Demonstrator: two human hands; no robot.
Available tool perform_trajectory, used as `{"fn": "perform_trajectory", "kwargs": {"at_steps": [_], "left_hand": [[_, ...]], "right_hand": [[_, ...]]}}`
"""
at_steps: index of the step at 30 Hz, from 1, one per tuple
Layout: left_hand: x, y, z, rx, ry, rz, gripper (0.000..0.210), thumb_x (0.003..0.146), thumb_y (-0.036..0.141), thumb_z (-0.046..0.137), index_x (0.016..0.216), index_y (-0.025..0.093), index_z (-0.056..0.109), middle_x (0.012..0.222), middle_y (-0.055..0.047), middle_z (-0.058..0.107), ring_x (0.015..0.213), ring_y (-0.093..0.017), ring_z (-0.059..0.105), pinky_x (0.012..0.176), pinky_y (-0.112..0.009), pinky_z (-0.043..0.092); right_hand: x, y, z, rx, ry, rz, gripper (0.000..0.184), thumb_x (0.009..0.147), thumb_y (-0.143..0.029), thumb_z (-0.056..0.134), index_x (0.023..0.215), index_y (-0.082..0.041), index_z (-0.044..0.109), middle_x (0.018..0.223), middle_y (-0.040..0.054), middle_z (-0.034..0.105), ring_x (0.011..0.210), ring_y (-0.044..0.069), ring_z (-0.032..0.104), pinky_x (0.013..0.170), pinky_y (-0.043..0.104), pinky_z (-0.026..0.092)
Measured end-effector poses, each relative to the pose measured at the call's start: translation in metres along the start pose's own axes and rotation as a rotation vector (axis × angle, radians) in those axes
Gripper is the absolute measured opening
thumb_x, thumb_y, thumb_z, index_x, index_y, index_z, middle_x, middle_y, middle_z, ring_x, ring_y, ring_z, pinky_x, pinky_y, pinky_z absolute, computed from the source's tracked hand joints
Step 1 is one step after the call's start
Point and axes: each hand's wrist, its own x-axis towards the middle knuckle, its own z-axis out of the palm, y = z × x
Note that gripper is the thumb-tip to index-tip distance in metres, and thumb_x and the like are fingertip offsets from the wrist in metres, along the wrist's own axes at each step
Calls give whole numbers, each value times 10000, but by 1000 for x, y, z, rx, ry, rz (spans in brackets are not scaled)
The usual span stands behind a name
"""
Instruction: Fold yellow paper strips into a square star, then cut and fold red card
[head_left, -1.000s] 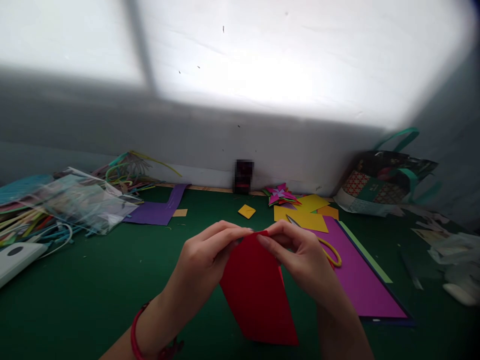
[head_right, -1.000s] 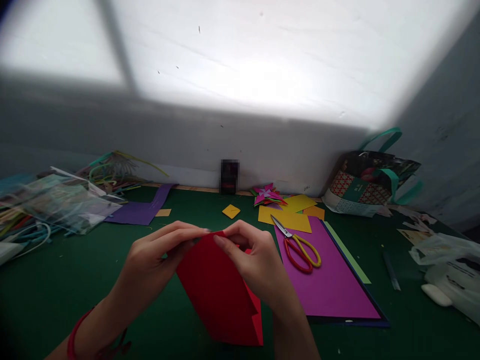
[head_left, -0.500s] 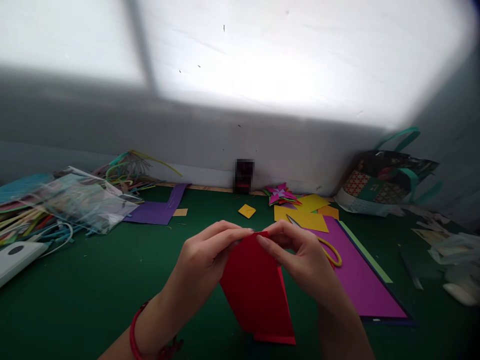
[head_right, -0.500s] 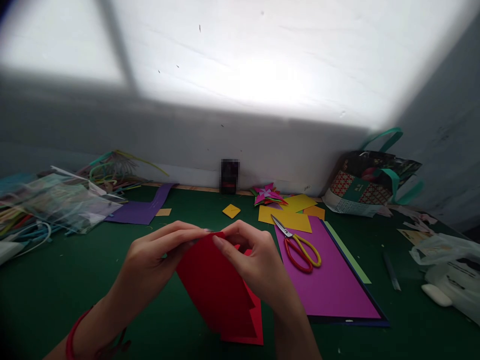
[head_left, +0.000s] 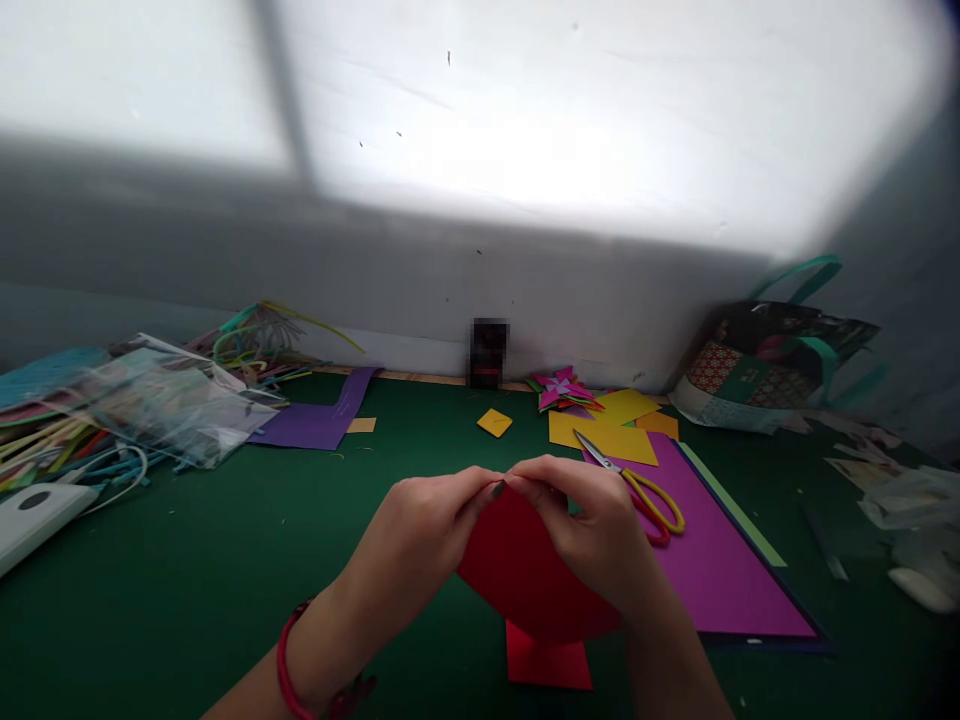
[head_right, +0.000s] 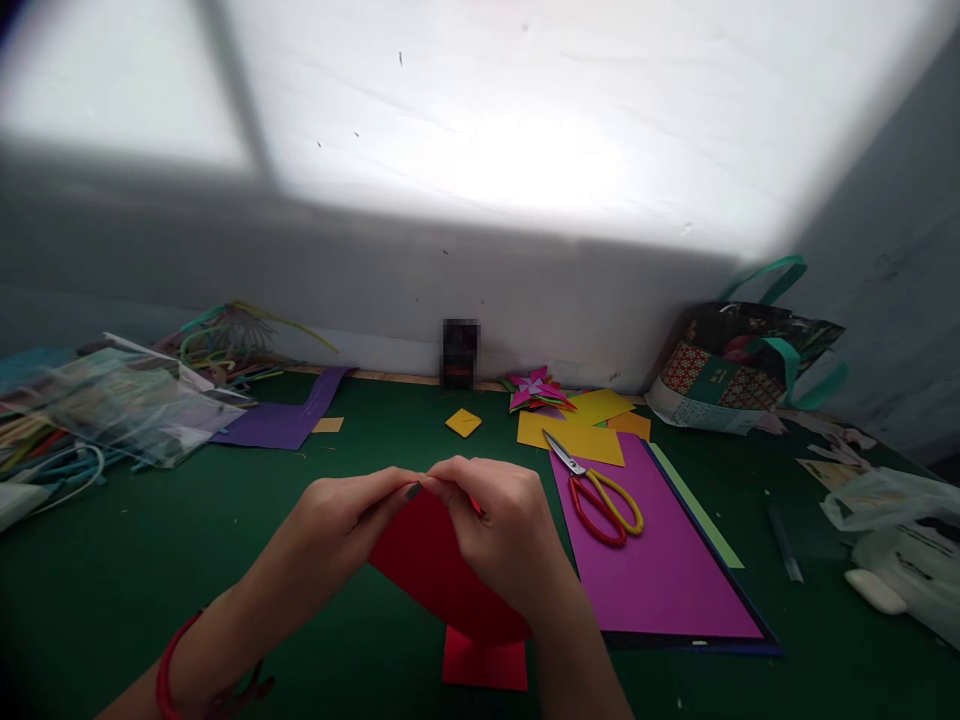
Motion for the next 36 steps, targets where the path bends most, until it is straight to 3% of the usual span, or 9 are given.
{"fn": "perform_trajectory", "kwargs": {"at_steps": [7,14,21,23,27,32,36], "left_hand": [[1,0,-5,-40,31,-37,197,887,281,418,912,235,608,701,36,627,561,-84,509,481,-179,327],[-1,-1,-5,-36,36,-16,188,881,251,433,831,208,609,615,41,581,507,-70,456,462,-188,295],[-1,0,-4,-44,29,2,182,879,233,434,841,203,609,659,29,608,534,-76,492,478,-186,313],[-1,0,-5,-58,33,-7,190,881,233,428,838,203,610,665,26,613,535,-78,496,473,-182,318],[-1,-2,-6,-60,45,-31,209,884,250,414,830,202,610,633,25,603,514,-82,482,454,-184,313],[0,-4,-7,21,21,-61,228,892,281,384,859,218,601,668,25,620,549,-99,520,470,-188,340],[1,-2,-5,128,-10,-47,216,889,272,380,979,261,577,874,21,651,740,-140,585,583,-206,408]], "right_hand": [[0,7,-9,105,109,81,117,847,-211,501,776,-201,593,687,-7,606,620,121,546,549,215,400],[3,4,-11,162,24,197,147,846,-284,501,743,-199,561,680,-8,579,622,124,526,534,217,395],[5,4,2,238,200,321,341,872,-365,428,575,-196,433,503,-43,411,426,86,382,389,216,294],[6,5,0,322,146,330,342,882,-380,393,609,-195,479,541,-31,450,453,93,416,404,212,323],[6,9,-6,349,19,288,159,826,-344,521,776,-208,586,715,-1,592,640,137,553,514,211,419],[5,10,-6,261,70,221,126,823,-294,531,777,-209,613,726,7,631,687,152,583,570,224,448],[5,6,-1,142,58,162,137,834,-253,507,777,-210,624,697,-1,637,655,145,582,580,234,435]]}}
